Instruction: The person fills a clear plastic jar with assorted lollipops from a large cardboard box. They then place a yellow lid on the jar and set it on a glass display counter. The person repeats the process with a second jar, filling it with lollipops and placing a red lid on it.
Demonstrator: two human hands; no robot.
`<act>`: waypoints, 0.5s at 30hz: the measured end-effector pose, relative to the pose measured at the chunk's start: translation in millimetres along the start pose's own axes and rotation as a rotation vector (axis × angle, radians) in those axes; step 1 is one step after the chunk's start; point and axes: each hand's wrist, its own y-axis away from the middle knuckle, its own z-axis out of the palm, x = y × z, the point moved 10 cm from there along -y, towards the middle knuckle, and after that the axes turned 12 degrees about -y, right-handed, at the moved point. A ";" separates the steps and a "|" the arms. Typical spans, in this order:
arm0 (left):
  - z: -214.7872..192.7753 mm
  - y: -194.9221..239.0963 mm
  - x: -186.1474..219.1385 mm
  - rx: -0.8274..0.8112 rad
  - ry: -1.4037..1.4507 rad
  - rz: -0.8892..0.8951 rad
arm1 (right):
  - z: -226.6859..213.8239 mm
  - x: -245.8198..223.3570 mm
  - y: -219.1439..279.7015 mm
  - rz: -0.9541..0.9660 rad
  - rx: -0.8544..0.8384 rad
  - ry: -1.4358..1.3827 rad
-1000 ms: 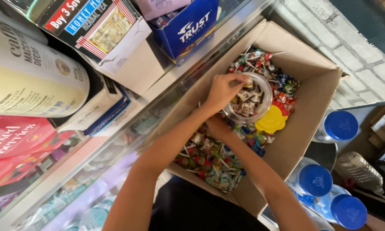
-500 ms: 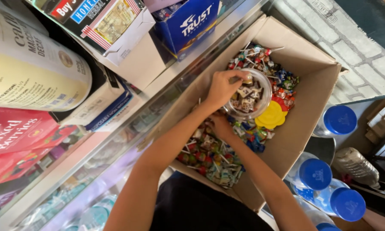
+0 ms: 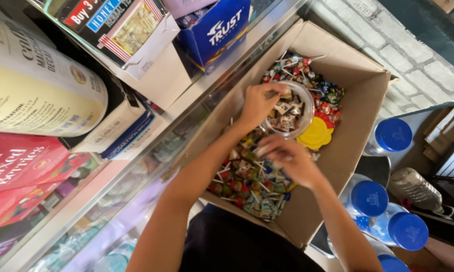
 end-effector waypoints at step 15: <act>-5.9 10.0 -6.2 -0.015 0.024 -0.049 | -99.3 13.1 1.6 -0.319 0.491 -0.079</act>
